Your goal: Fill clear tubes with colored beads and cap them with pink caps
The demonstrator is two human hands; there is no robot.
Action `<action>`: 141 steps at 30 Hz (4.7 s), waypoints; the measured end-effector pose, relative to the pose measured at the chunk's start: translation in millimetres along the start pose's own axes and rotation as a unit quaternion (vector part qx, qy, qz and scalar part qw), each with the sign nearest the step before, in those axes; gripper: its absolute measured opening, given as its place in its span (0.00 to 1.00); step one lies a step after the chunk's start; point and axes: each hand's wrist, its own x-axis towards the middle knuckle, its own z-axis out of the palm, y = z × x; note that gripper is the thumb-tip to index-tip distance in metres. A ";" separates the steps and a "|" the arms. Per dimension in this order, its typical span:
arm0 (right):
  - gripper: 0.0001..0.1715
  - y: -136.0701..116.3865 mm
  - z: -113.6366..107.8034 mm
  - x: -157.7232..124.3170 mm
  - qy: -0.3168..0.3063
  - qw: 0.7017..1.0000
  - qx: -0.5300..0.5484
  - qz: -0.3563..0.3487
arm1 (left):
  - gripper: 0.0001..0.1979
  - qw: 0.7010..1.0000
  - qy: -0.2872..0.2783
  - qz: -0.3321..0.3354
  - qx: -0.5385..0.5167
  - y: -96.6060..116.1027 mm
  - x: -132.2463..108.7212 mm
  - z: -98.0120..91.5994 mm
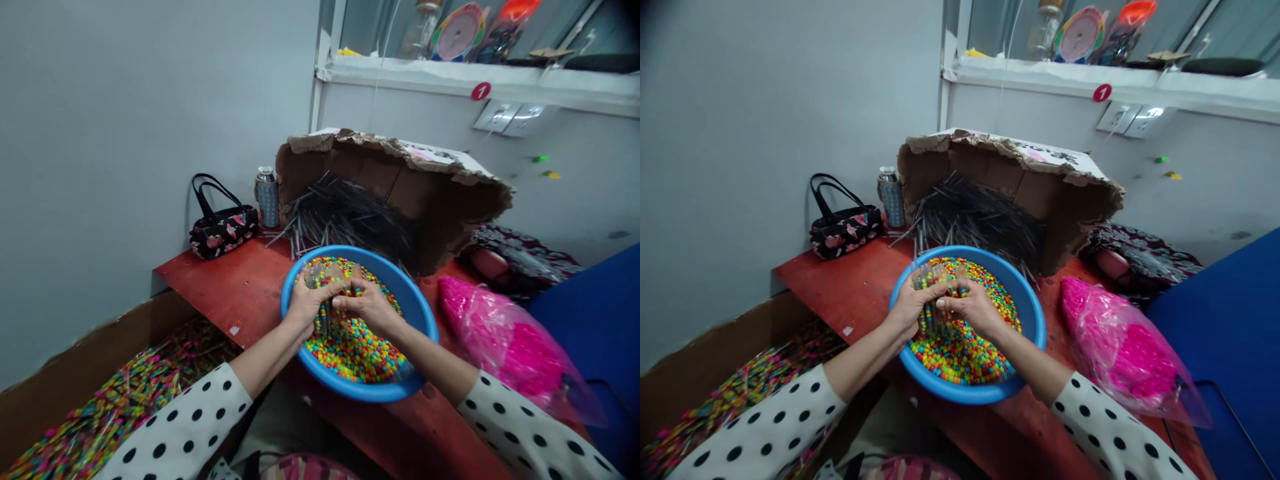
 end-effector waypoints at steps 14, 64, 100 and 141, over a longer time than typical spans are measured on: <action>0.13 -3.4 -56.1 -0.5 -0.036 0.903 -0.422 -0.072 | 0.17 0.999 0.032 0.024 -0.016 2.5 -1.5 -3.7; 0.18 -3.0 -10.2 1.9 0.010 0.999 -0.025 -0.026 | 0.18 0.998 0.020 -0.017 -0.059 0.8 2.7 -4.8; 0.11 12.3 -70.7 20.6 -0.076 0.738 -0.670 -0.008 | 0.14 0.999 0.040 -0.011 -0.030 3.1 -3.3 -8.8; 0.14 8.2 -74.1 30.8 0.004 0.991 -0.121 -0.053 | 0.11 0.999 0.043 0.004 -0.029 3.7 -2.8 -7.7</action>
